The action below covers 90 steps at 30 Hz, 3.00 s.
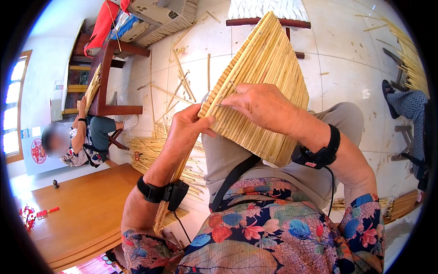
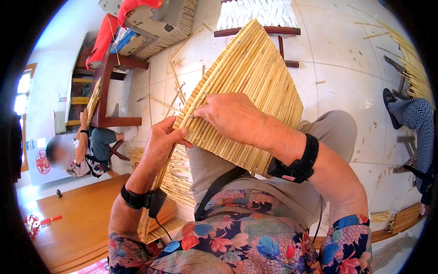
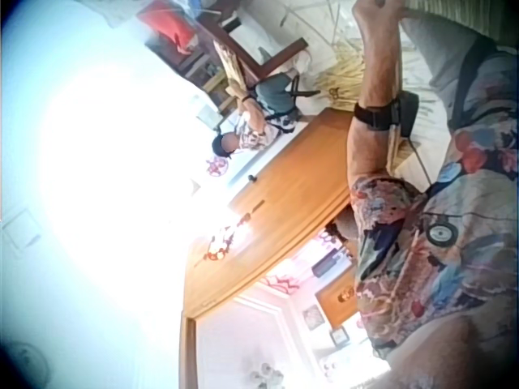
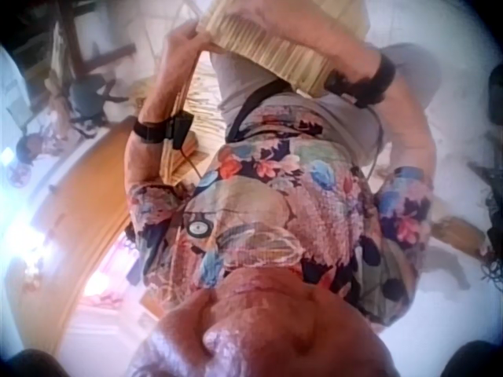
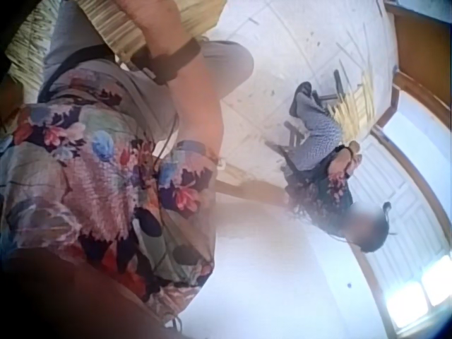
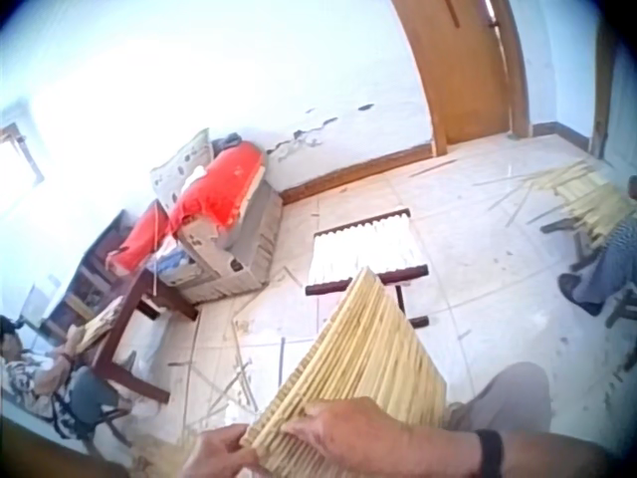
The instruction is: The person weaves thin bamboo strips into a rectangular basket frame using a needle-like tool and thread. They repeatedly pass the tool through the strips to secure them, then attach a bamboo handle to the top edge.
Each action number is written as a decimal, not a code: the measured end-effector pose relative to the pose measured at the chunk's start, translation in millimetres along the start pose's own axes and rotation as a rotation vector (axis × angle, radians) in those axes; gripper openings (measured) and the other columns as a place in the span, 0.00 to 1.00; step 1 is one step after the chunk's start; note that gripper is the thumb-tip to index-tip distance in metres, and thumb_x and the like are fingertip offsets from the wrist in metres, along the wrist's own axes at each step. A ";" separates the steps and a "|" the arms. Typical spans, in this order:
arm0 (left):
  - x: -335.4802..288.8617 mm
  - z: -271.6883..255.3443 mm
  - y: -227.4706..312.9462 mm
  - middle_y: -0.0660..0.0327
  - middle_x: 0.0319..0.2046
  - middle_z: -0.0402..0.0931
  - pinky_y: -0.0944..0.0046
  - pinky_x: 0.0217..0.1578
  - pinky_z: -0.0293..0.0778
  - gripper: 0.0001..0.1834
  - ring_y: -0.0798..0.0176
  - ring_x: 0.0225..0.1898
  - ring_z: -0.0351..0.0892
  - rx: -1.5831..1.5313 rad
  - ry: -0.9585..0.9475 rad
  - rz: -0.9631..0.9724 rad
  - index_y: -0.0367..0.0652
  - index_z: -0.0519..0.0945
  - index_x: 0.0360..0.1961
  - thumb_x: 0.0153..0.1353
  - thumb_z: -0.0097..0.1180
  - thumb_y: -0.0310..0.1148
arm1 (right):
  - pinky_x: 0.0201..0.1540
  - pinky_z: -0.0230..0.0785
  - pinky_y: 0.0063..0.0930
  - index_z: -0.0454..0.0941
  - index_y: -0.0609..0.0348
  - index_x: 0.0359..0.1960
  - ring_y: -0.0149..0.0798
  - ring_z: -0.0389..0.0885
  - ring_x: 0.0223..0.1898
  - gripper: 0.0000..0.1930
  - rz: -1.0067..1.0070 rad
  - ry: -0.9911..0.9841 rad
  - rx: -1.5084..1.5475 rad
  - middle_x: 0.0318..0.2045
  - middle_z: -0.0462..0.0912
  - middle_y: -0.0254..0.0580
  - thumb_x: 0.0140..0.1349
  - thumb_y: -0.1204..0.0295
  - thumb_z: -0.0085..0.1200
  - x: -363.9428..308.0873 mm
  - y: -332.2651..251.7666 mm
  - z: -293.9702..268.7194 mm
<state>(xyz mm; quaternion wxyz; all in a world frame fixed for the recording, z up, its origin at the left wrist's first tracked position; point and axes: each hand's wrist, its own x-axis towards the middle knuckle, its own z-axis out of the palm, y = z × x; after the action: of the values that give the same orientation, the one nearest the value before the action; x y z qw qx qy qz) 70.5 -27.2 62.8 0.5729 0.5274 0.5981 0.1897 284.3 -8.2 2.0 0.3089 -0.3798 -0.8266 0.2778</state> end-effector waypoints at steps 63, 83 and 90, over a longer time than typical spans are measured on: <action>4.1 4.4 -12.6 0.63 0.27 0.79 0.73 0.25 0.67 0.12 0.73 0.25 0.78 0.091 -0.003 -0.003 0.35 0.79 0.40 0.61 0.58 0.33 | 0.34 0.72 0.36 0.83 0.55 0.40 0.47 0.79 0.33 0.10 -0.072 -0.042 -0.011 0.28 0.78 0.43 0.62 0.70 0.51 -0.1 3.4 -11.8; 4.3 3.8 -16.8 0.62 0.25 0.78 0.72 0.25 0.69 0.12 0.72 0.24 0.79 0.112 0.005 0.035 0.34 0.78 0.38 0.60 0.58 0.33 | 0.35 0.73 0.36 0.83 0.54 0.40 0.47 0.80 0.34 0.10 -0.079 -0.065 -0.073 0.29 0.79 0.42 0.58 0.73 0.53 -1.1 1.2 -10.2; -1.3 7.6 -11.6 0.63 0.26 0.78 0.70 0.27 0.71 0.12 0.72 0.25 0.79 0.172 0.016 0.030 0.34 0.78 0.38 0.60 0.58 0.33 | 0.34 0.74 0.35 0.80 0.58 0.37 0.46 0.80 0.34 0.11 -0.140 -0.163 -0.290 0.29 0.77 0.42 0.52 0.75 0.52 5.1 -24.0 -19.0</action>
<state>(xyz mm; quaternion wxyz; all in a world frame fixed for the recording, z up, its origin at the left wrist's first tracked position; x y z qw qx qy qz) 72.1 -35.4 51.7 0.5176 0.5821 0.6088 0.1502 284.4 -13.2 32.6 0.2015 -0.3381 -0.9046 0.1635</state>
